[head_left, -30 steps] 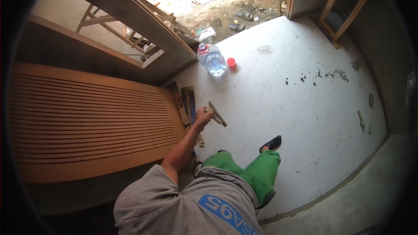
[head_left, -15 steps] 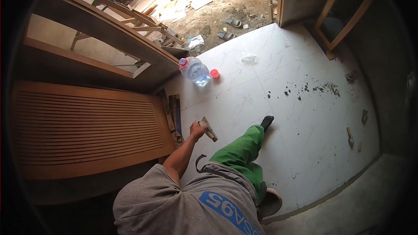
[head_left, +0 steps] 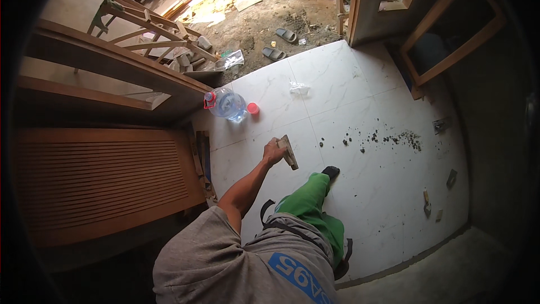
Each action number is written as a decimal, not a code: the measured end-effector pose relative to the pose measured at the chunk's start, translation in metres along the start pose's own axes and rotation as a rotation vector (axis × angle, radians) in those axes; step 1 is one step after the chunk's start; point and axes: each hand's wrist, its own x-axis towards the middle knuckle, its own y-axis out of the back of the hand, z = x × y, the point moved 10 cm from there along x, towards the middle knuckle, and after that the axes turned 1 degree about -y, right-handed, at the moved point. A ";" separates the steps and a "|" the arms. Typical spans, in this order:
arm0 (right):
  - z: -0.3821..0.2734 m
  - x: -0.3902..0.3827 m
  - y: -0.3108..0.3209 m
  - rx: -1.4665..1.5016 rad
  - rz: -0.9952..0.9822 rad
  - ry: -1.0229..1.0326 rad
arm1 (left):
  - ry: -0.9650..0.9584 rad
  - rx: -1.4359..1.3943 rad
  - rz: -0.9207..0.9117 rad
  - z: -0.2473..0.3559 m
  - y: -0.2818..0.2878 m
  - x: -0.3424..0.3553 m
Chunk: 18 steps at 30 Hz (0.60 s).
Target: The person applies a substance into the gaps between floor tiles using a spreader and a trowel, scooping material from a bucket and wiping the edges of the tiles.
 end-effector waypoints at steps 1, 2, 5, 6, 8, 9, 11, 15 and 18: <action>-0.007 0.003 0.010 0.004 -0.005 -0.001 | -0.030 -0.001 -0.008 0.019 -0.004 0.009; -0.010 0.003 0.017 0.008 -0.012 -0.003 | -0.060 -0.003 -0.017 0.034 -0.007 0.014; -0.015 0.007 0.033 0.024 -0.028 -0.003 | -0.055 0.015 -0.027 0.060 -0.014 0.028; -0.012 0.007 0.039 0.037 -0.031 -0.009 | -0.066 0.025 -0.020 0.068 -0.015 0.031; -0.010 0.007 0.040 0.054 -0.045 -0.005 | -0.037 0.039 -0.040 0.072 -0.015 0.035; -0.008 0.008 0.043 0.069 -0.047 -0.006 | -0.016 0.041 -0.063 0.073 -0.022 0.039; -0.005 0.009 0.040 0.099 -0.074 0.012 | -0.038 0.099 -0.020 0.071 -0.013 0.042; 0.029 0.009 0.040 0.270 -0.065 -0.008 | -0.123 0.133 -0.064 0.114 -0.064 0.043; 0.084 0.002 0.027 0.428 -0.047 -0.098 | -0.142 0.113 -0.159 0.134 -0.144 0.012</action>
